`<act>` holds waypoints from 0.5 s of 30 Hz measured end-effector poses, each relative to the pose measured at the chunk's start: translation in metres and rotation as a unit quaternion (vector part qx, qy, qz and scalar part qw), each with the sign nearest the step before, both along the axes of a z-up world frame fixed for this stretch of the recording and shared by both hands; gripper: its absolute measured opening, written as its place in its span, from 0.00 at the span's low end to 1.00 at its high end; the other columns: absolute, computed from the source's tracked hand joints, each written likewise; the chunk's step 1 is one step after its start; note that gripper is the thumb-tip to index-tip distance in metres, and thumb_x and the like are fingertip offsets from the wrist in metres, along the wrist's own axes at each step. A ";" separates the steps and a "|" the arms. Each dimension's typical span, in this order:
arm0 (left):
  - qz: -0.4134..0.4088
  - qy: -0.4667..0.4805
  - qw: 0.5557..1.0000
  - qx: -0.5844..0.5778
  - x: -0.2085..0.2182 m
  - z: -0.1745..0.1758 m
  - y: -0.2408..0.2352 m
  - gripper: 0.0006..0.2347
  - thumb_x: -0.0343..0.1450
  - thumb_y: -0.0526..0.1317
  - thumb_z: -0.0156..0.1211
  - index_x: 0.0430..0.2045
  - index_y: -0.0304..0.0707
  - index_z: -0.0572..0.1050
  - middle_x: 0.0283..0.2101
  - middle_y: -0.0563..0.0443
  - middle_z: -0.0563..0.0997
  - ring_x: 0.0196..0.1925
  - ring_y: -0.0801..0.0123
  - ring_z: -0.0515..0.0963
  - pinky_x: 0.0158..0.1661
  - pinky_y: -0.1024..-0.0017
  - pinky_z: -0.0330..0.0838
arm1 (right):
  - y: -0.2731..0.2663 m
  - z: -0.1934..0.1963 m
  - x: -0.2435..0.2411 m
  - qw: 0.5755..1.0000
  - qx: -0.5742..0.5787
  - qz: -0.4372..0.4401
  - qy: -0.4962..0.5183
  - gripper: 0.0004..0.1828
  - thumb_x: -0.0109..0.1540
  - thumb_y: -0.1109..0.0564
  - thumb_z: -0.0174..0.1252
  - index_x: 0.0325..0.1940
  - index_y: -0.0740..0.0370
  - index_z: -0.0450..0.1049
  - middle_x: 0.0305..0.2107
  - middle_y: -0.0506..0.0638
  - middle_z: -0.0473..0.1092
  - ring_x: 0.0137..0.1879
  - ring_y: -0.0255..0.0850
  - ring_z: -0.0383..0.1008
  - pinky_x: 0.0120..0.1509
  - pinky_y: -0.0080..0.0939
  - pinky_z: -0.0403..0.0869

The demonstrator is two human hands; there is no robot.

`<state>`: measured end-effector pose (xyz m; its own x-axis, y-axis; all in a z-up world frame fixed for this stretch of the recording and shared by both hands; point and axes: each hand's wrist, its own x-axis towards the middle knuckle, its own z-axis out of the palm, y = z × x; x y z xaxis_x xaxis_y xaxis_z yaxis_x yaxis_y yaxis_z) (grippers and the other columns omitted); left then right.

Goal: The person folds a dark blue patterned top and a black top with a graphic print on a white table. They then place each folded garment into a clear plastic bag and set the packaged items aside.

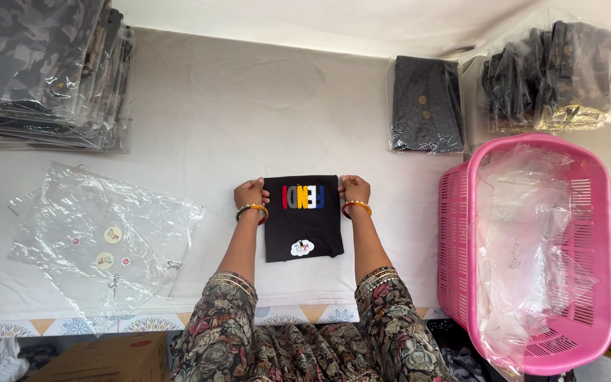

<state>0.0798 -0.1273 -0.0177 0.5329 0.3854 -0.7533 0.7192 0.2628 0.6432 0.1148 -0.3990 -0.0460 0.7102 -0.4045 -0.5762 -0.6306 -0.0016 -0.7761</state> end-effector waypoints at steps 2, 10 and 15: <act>-0.029 0.006 1.000 0.006 0.002 0.002 0.001 0.11 0.73 0.44 0.61 0.32 0.33 0.82 0.20 0.51 0.80 0.15 0.74 0.74 0.19 0.75 0.68 | 0.003 0.007 -0.005 1.000 -0.016 -0.005 -0.002 0.08 0.62 0.57 0.62 0.30 0.61 0.77 0.18 0.45 0.72 0.21 0.30 0.65 0.28 0.31 0.67; -0.074 0.028 0.997 -0.005 0.007 -0.012 0.001 0.12 0.75 0.47 0.58 0.37 0.35 0.80 0.20 0.49 0.81 0.15 0.71 0.75 0.20 0.74 0.69 | 0.014 0.027 0.004 0.989 -0.104 0.059 0.088 0.20 0.63 0.48 0.66 0.25 0.65 0.75 0.16 0.47 0.69 0.21 0.35 0.63 0.29 0.38 0.65; -0.033 -0.015 0.999 0.026 0.006 0.003 -0.005 0.12 0.75 0.43 0.59 0.33 0.31 0.82 0.21 0.51 0.81 0.16 0.74 0.76 0.21 0.74 0.70 | 0.018 0.021 0.010 0.992 -0.124 0.033 0.019 0.15 0.61 0.51 0.68 0.28 0.65 0.79 0.17 0.45 0.70 0.23 0.34 0.64 0.31 0.37 0.67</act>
<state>0.0863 -0.1323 -0.0151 0.5802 0.3871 -0.7166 0.7144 0.1806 0.6760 0.1248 -0.3806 -0.0254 0.7196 -0.4907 -0.4914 -0.6512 -0.2313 -0.7228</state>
